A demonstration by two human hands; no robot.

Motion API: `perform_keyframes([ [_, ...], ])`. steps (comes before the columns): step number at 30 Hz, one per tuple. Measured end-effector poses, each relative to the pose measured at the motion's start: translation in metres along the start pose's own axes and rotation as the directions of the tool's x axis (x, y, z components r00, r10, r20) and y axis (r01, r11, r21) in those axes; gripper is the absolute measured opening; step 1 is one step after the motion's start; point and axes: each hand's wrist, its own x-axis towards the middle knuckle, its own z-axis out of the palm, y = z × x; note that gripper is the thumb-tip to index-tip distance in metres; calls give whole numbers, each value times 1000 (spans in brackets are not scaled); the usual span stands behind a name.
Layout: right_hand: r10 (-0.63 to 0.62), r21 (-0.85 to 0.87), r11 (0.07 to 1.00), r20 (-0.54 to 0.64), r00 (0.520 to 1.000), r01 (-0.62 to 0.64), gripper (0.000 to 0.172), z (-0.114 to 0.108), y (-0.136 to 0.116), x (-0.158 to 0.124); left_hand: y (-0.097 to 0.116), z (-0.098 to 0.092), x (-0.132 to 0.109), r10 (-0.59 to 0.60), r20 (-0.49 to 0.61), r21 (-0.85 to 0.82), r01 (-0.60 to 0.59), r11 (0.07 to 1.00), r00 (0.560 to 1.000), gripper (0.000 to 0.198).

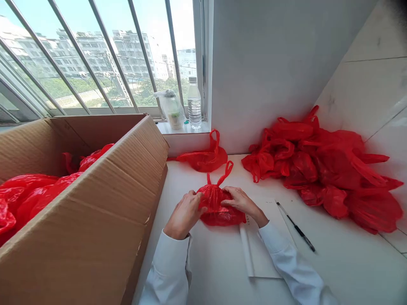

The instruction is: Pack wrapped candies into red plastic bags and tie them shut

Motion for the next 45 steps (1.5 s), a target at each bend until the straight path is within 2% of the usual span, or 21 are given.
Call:
perform_keyframes([
  [2,-40,58,998,64,997,37,13,1,-7,-1,3,3,2,23,-18,-12,-24,1000,1000,25],
  [6,-152,184,976,200,968,115,13,-8,-25,-7,5,11,8,44,-69,-32,-46,998,997,35],
  [8,-212,238,961,293,932,144,13,-14,-31,-11,2,15,11,76,-60,-52,-79,996,995,27],
  [11,-262,294,945,425,867,142,15,-20,-29,-16,-4,18,13,136,-2,-96,-135,986,991,5],
  [13,-250,300,947,464,850,114,16,-20,-25,-17,-8,15,12,162,15,-126,-159,979,987,6],
  [18,-179,304,950,363,914,66,23,-3,-20,-11,-6,-1,5,207,-13,-185,-206,961,978,8],
  [22,-205,365,928,329,922,76,13,9,-31,-7,-3,-6,4,238,-26,-207,-238,949,971,7],
  [24,-195,381,922,291,937,74,11,5,-35,-8,-4,-6,3,226,-39,-205,-229,952,973,6],
  [28,-118,366,929,164,979,51,13,-20,-35,-12,-5,-8,-1,176,-68,-196,-187,963,982,10],
  [31,-69,354,935,82,994,35,18,-33,-36,-16,-5,-10,-3,158,-65,-205,-169,964,985,11],
  [33,-98,352,934,103,990,56,21,-32,-41,-17,-4,-10,-3,158,-61,-213,-167,963,986,11],
  [36,-182,332,938,216,959,104,21,-19,-49,-18,-3,-9,1,163,-58,-216,-172,961,985,11],
  [39,-212,340,933,263,941,116,25,-11,-52,-17,-4,-9,2,158,-46,-209,-164,964,986,12],
  [45,-212,362,929,361,908,73,24,-35,-38,-17,-7,-8,1,153,32,-223,-143,964,988,12],
])
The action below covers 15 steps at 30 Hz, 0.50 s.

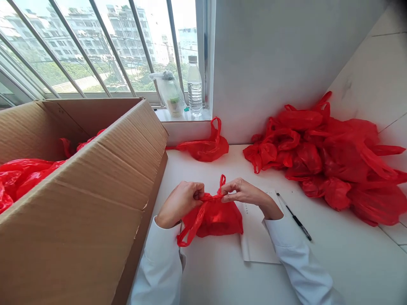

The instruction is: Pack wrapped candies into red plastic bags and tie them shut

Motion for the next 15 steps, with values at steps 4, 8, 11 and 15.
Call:
perform_keyframes([
  [4,56,0,998,29,998,-56,25,-12,9,-6,-7,3,0,-49,38,24,48,999,998,15],
  [8,112,-2,994,42,993,-112,22,-19,21,-8,-14,1,-2,-96,47,48,94,994,994,19],
  [11,156,-21,988,48,987,-155,22,-25,28,-12,-16,-1,-5,-127,55,57,124,991,990,20],
  [15,177,-80,981,18,984,-175,21,-29,26,-16,-15,-4,-9,-120,54,69,116,991,991,18],
])
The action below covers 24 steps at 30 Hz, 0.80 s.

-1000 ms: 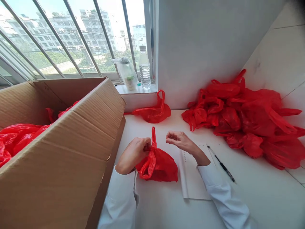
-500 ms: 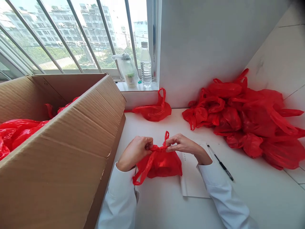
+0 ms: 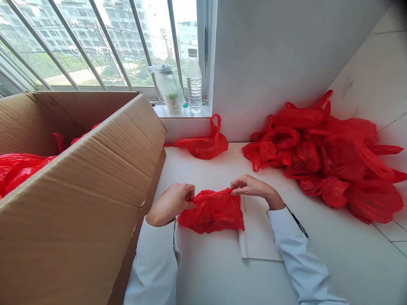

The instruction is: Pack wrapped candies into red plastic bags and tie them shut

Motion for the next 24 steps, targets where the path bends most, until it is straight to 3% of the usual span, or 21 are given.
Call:
perform_keyframes([
  [3,-29,-32,999,-28,999,28,22,4,-6,1,4,0,2,55,-70,-11,-56,998,996,9],
  [5,-70,-41,997,-68,995,67,26,10,-9,6,8,3,6,105,-104,-23,-108,994,989,18],
  [11,-144,-29,990,-169,975,142,37,27,-12,22,11,18,28,207,-68,-29,-209,977,976,11],
  [14,-155,14,987,-161,975,159,38,24,-14,20,7,17,32,213,-66,-48,-216,975,975,7],
  [18,-132,85,986,-101,986,140,38,15,-14,13,7,8,27,260,-52,-88,-264,960,964,19],
  [24,-64,100,992,-92,994,73,36,1,11,6,1,-7,14,219,-102,-130,-232,964,970,19],
])
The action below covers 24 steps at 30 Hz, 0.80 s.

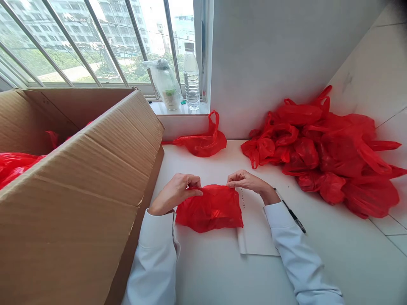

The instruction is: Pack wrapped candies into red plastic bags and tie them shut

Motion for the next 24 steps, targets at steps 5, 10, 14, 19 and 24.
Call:
perform_keyframes([
  [5,-1,-30,1000,-283,959,-8,34,-6,0,-1,3,-4,-2,-42,-120,-13,41,999,992,22],
  [10,-199,-57,980,-200,959,192,31,29,-44,5,17,20,15,30,-78,-31,-32,999,996,18],
  [14,-197,-65,980,-230,953,187,25,41,-50,8,12,22,16,26,-74,-28,-28,999,997,19],
  [19,-110,-10,993,-401,910,115,29,23,-33,6,-1,8,6,-28,-121,-35,24,999,992,15],
  [24,-221,-112,975,-351,910,194,25,34,-45,6,3,13,8,-19,-117,-70,11,998,993,10],
])
